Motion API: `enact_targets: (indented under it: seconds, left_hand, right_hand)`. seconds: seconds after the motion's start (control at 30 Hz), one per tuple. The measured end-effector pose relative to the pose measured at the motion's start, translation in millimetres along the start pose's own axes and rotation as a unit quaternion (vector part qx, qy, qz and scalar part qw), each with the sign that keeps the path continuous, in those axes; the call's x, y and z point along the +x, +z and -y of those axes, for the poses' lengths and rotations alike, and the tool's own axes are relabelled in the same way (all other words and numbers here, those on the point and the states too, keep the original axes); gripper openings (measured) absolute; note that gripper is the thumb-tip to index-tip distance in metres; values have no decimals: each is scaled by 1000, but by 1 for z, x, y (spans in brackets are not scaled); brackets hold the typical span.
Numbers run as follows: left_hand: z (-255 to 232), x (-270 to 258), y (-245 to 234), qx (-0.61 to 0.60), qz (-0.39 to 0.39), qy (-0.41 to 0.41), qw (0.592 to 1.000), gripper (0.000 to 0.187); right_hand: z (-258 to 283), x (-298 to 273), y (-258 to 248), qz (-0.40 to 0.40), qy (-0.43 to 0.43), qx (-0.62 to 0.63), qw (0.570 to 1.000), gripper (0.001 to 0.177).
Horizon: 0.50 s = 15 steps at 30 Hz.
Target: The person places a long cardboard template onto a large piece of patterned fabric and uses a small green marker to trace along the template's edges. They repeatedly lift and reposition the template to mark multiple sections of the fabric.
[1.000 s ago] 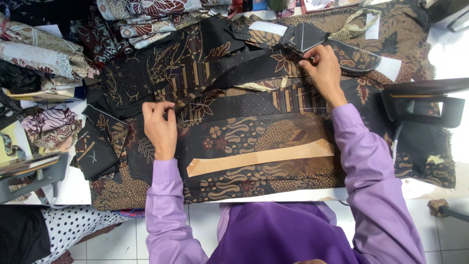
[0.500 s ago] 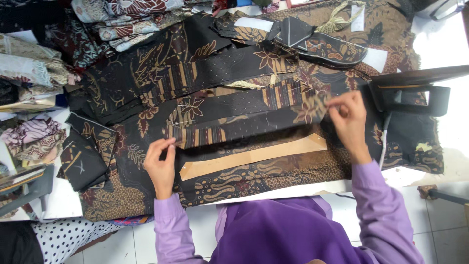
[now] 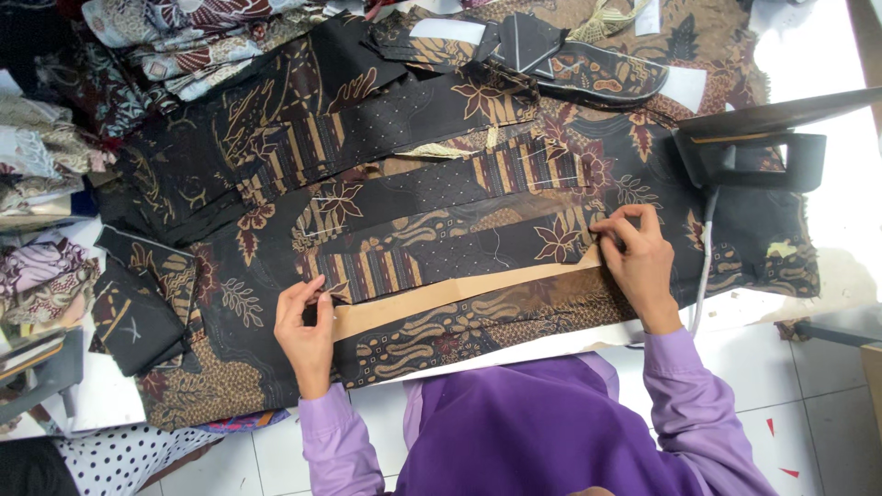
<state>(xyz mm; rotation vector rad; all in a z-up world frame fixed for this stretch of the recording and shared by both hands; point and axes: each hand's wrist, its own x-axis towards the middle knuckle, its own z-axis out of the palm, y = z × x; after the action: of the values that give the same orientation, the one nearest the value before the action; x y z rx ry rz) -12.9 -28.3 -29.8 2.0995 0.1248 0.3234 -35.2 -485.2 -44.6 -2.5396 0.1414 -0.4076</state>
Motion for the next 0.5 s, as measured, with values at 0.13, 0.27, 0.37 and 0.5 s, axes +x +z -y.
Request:
enact_targets:
  seconds: [0.13, 0.27, 0.37, 0.5]
  left_hand:
    - [-22, -7, 20, 56, -32, 96, 993, 22]
    - [-48, -30, 68, -2, 44, 236, 971, 18]
    - [-64, -47, 105, -94, 142, 354, 920, 32]
    - [-70, -68, 134, -111, 90, 395, 907, 57]
  right_hand:
    - [23, 2, -11, -5, -13, -1, 1000, 27]
    - [66, -2, -6, 22, -138, 79, 987, 35]
    - [94, -9, 1, 89, -258, 15, 962, 46]
    - [108, -3, -10, 74, -303, 15, 950, 45]
